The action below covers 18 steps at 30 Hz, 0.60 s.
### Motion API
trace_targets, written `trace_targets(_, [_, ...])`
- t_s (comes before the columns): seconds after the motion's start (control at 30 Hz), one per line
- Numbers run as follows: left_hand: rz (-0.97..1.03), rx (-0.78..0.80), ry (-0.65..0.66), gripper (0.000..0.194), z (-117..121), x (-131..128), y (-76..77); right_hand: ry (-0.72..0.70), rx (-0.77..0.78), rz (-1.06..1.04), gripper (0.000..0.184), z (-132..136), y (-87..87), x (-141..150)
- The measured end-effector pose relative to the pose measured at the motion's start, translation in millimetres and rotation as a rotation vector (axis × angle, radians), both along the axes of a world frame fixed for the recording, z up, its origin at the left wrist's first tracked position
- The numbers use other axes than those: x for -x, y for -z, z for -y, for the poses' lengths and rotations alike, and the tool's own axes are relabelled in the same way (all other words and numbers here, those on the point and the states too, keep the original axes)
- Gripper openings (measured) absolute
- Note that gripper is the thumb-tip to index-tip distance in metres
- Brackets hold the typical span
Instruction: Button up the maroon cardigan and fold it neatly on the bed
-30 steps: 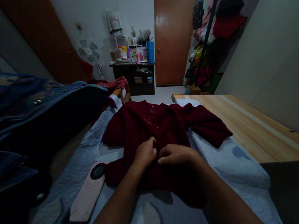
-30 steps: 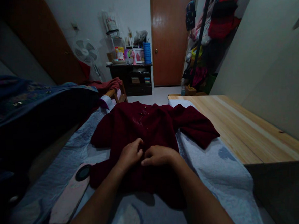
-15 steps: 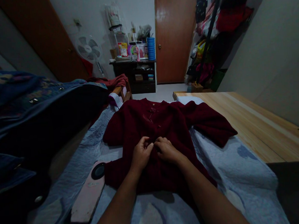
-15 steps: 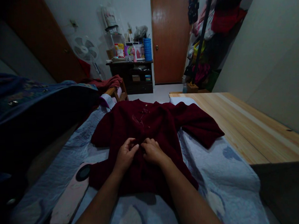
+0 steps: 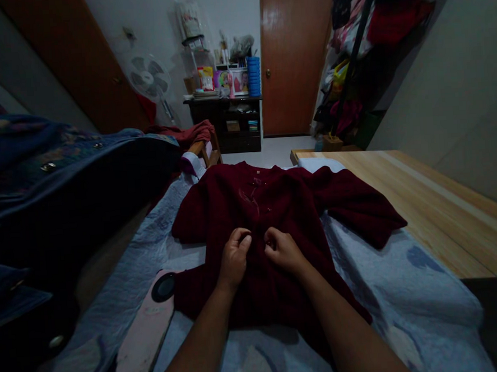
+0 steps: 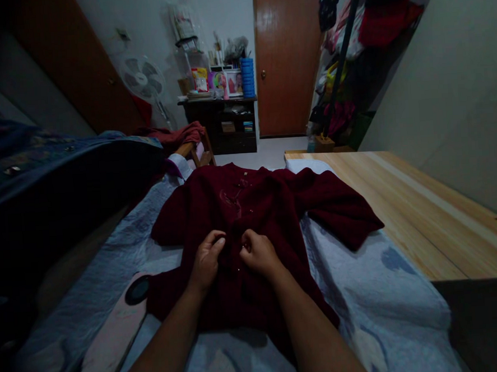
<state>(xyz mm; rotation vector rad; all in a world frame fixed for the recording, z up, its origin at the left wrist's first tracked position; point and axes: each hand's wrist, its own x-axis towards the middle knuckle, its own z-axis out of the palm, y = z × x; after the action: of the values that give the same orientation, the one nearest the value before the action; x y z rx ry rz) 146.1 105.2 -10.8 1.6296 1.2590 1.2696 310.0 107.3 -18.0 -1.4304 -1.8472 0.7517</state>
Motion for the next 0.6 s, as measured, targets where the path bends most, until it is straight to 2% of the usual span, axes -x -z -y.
trace_targets(0.1, [-0.05, -0.08, -0.047, 0.009, 1.4, -4.6, -3.4, -0.014, 0.035, -0.266, 0.019, -4.3, 3.2, -2.7])
trace_targets(0.2, [-0.158, -0.221, -0.086, 0.005, 3.8, -11.4, -16.6, -0.034, 0.043, -0.421, 0.019, -6.4, 3.1, -7.6])
trace_targets(0.33, [-0.541, -0.355, -0.075, 0.014, 4.6, -23.2, -41.4, -0.041, 0.012, -0.505, 0.018, -4.7, -4.6, -14.4])
trace_targets(0.4, [-0.744, -0.354, -0.072, 0.014, 2.6, -30.6, -46.3, -0.001, -0.048, -0.495, 0.017, -3.5, -9.4, -16.6])
trace_targets(0.5, [-0.866, -0.201, -0.039, 0.009, -3.4, -42.1, -35.3, 0.061, -0.157, -0.446, 0.016, -2.7, -14.0, -17.7])
trace_targets(0.6, [-0.789, -0.008, 0.016, 0.011, -11.1, -49.8, -12.3, 0.061, -0.199, -0.409, 0.017, -2.4, -15.2, -16.1])
